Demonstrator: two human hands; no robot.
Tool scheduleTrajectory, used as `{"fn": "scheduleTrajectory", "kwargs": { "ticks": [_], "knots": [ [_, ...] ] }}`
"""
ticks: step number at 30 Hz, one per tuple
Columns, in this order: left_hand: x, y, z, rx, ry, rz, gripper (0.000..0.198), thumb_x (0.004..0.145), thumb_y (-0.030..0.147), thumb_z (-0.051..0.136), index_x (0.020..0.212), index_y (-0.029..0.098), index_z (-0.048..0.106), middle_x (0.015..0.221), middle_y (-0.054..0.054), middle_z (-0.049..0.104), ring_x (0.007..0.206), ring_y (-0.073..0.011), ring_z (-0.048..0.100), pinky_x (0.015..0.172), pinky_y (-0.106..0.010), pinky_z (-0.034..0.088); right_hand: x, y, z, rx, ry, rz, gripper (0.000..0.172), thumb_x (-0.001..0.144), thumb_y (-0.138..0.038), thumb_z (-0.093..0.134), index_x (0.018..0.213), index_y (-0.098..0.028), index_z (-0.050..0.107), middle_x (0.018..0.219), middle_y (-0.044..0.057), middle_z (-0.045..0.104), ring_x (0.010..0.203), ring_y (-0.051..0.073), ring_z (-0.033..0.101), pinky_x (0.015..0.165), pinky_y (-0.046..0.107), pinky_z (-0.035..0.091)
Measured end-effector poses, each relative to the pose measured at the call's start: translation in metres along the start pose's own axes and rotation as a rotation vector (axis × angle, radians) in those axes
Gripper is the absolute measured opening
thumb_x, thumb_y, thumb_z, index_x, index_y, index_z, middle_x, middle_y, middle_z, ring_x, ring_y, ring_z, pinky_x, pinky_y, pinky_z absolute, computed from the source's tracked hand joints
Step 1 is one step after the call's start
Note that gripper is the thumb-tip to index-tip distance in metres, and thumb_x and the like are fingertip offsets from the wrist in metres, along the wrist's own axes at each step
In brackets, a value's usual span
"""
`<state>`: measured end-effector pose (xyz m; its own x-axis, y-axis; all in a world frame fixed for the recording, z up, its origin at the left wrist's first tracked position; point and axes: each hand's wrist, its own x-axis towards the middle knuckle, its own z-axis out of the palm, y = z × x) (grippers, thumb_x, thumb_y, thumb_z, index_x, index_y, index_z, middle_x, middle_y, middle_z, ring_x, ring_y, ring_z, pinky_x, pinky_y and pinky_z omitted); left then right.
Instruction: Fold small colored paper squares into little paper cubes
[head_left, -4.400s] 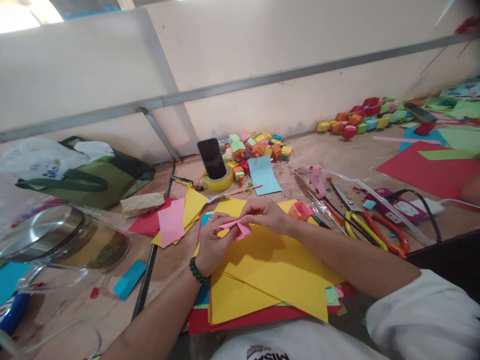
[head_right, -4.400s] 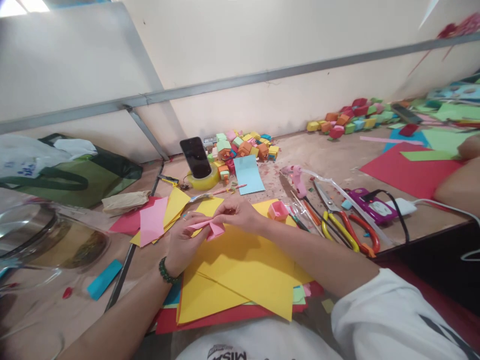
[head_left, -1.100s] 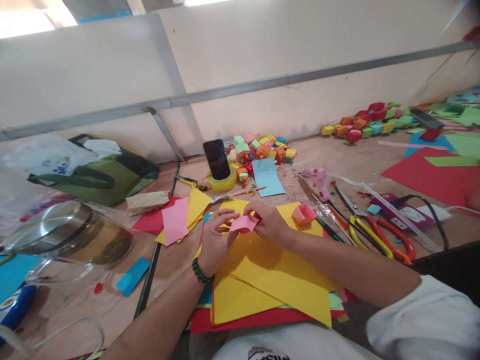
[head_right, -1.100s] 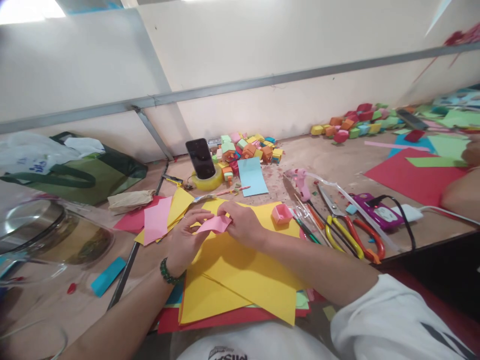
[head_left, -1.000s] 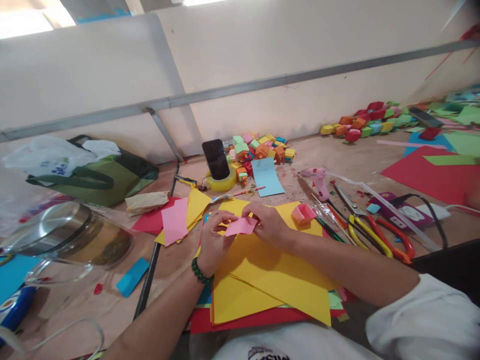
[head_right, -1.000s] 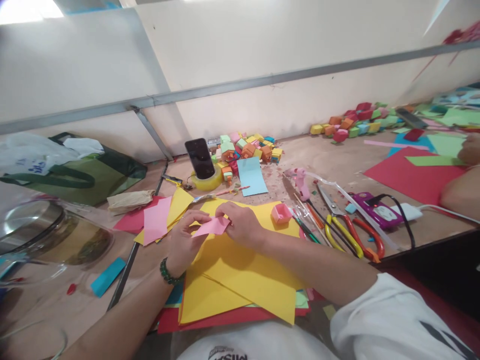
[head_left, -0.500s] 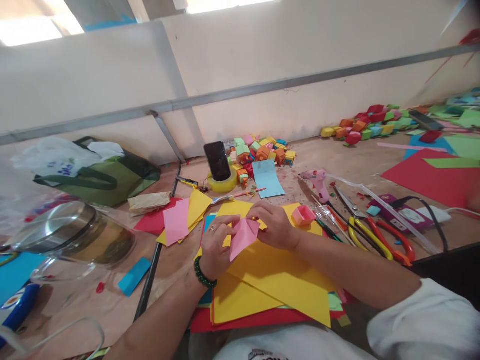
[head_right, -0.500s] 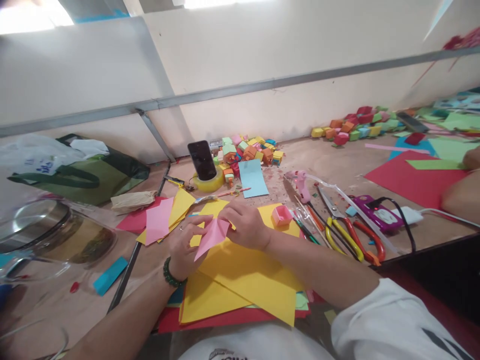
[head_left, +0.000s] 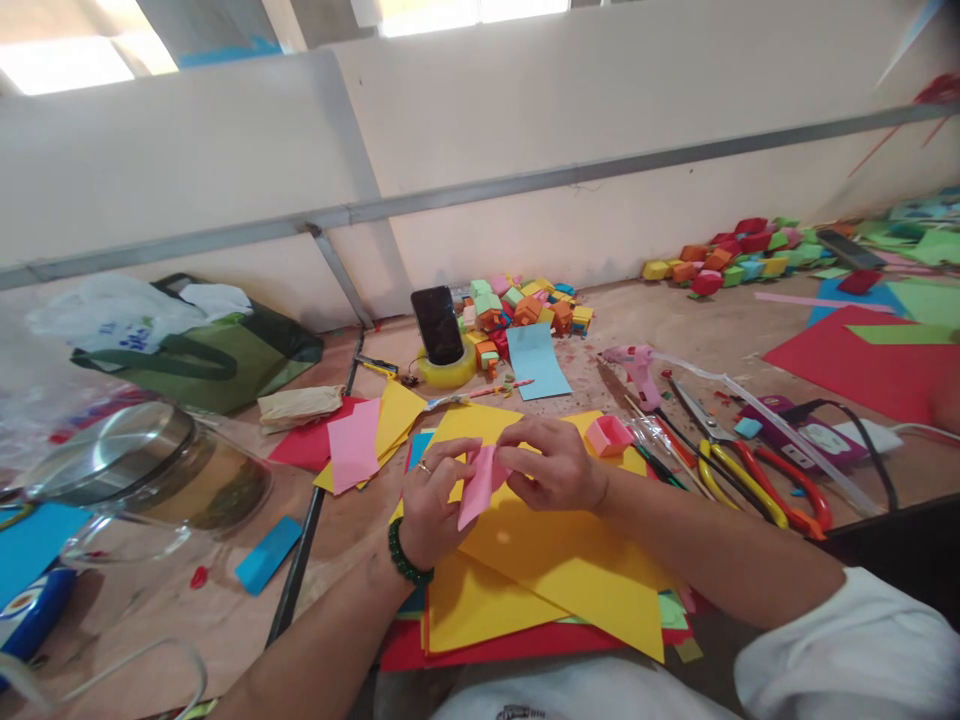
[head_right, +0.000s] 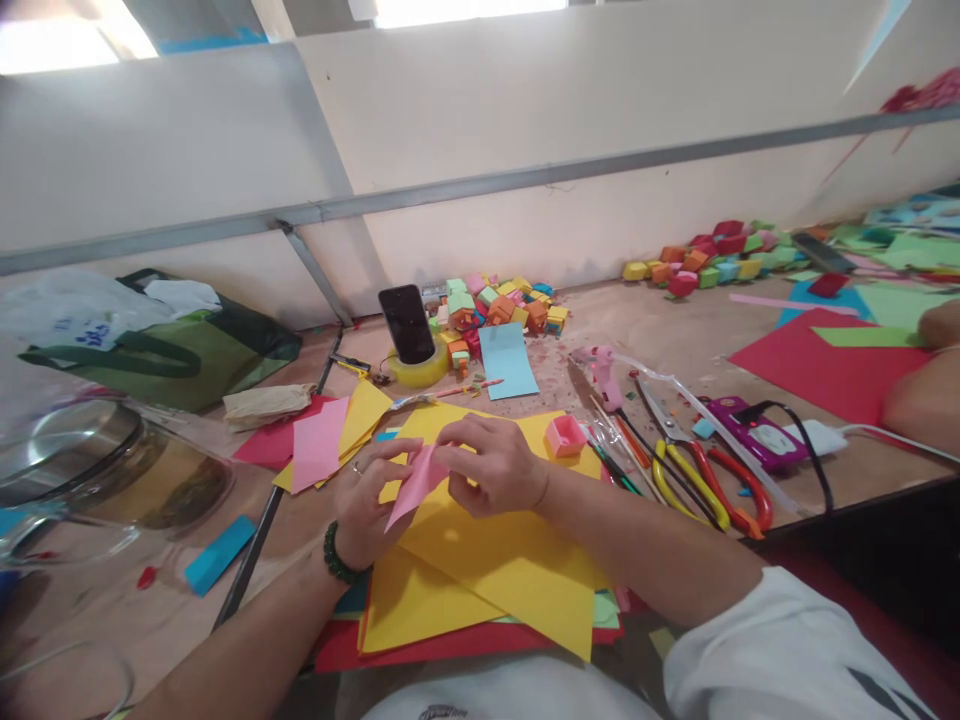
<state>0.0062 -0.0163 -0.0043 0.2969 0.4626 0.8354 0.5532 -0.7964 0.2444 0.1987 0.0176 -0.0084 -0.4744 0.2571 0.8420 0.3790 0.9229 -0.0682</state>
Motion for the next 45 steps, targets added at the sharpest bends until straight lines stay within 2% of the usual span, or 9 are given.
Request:
{"fn": "scheduleTrajectory", "kwargs": {
  "ticks": [5,8,11,21,26,29,33,38,45],
  "knots": [
    [-0.001,-0.007,-0.007,0.078,0.016,0.129,0.009,0.081,0.015,0.058,0.081,0.023,0.053,0.098,-0.009,0.071,0.088,-0.0184,0.067,0.074,-0.032,0.055,0.01,-0.006,-0.012,0.399,0.021,0.209,0.019,0.085,-0.022,0.047,0.101,-0.022,0.058,0.097,0.01,0.065,0.088,0.019,0.064,0.075,0.035,0.054],
    [-0.001,-0.01,-0.011,0.104,0.016,0.191,0.009,0.081,0.014,0.058,0.08,0.023,0.053,0.102,-0.009,0.07,0.092,-0.019,0.066,0.076,-0.033,0.055,0.016,-0.01,-0.013,0.48,0.017,0.414,0.014,0.087,-0.026,0.056,0.099,-0.02,0.06,0.093,0.009,0.067,0.088,0.018,0.063,0.07,0.031,0.054],
    [-0.002,-0.011,-0.013,0.111,-0.004,0.235,0.012,0.079,0.011,0.057,0.081,0.023,0.055,0.104,-0.007,0.07,0.096,-0.0197,0.065,0.078,-0.033,0.054,0.018,-0.011,-0.007,0.522,-0.027,0.497,0.01,0.086,-0.027,0.061,0.093,-0.02,0.065,0.091,0.007,0.071,0.087,0.018,0.064,0.068,0.029,0.053],
    [0.005,-0.004,-0.01,0.088,-0.016,0.242,0.011,0.082,0.01,0.055,0.08,0.02,0.052,0.102,-0.008,0.07,0.091,-0.0174,0.065,0.074,-0.031,0.055,0.013,-0.009,0.001,0.512,0.068,0.449,0.006,0.086,-0.016,0.057,0.085,-0.02,0.062,0.081,0.005,0.067,0.077,0.015,0.063,0.069,0.03,0.053],
    [0.002,-0.01,-0.005,-0.038,0.076,-0.014,0.011,0.085,0.024,0.06,0.082,0.021,0.05,0.095,-0.007,0.07,0.085,-0.0175,0.066,0.071,-0.032,0.056,0.014,-0.011,-0.006,0.41,-0.005,0.333,0.025,0.084,-0.027,0.058,0.108,-0.021,0.053,0.102,0.011,0.063,0.098,0.022,0.06,0.078,0.036,0.053],
    [-0.003,-0.014,-0.002,-0.068,0.09,-0.081,0.015,0.082,0.021,0.065,0.082,0.021,0.05,0.096,-0.007,0.069,0.089,-0.0182,0.066,0.071,-0.031,0.056,0.014,-0.011,-0.005,0.234,0.029,0.218,0.021,0.082,-0.018,0.06,0.102,-0.021,0.053,0.09,0.008,0.065,0.086,0.02,0.06,0.074,0.034,0.053],
    [-0.003,-0.011,-0.003,-0.013,0.089,-0.028,0.015,0.081,0.018,0.065,0.081,0.021,0.05,0.094,-0.006,0.069,0.085,-0.0172,0.066,0.068,-0.03,0.056,0.015,-0.014,-0.006,0.247,0.06,0.151,0.013,0.081,-0.012,0.054,0.091,-0.021,0.053,0.08,0.005,0.063,0.073,0.016,0.058,0.068,0.031,0.051],
    [-0.002,-0.01,-0.01,0.052,0.062,0.166,0.011,0.082,0.018,0.063,0.082,0.021,0.053,0.097,-0.006,0.069,0.088,-0.0181,0.066,0.073,-0.034,0.056,0.017,-0.017,-0.012,0.367,0.03,0.385,0.01,0.083,-0.018,0.054,0.092,-0.021,0.051,0.079,0.003,0.06,0.071,0.015,0.056,0.063,0.029,0.05],
    [-0.002,-0.01,-0.008,0.025,0.117,0.055,0.013,0.08,0.014,0.064,0.08,0.021,0.052,0.095,-0.005,0.066,0.085,-0.0164,0.065,0.07,-0.03,0.055,0.013,-0.016,-0.004,0.324,0.016,0.209,0.03,0.079,-0.014,0.054,0.108,-0.022,0.05,0.094,0.008,0.063,0.091,0.02,0.059,0.079,0.036,0.053]
  ]
}}
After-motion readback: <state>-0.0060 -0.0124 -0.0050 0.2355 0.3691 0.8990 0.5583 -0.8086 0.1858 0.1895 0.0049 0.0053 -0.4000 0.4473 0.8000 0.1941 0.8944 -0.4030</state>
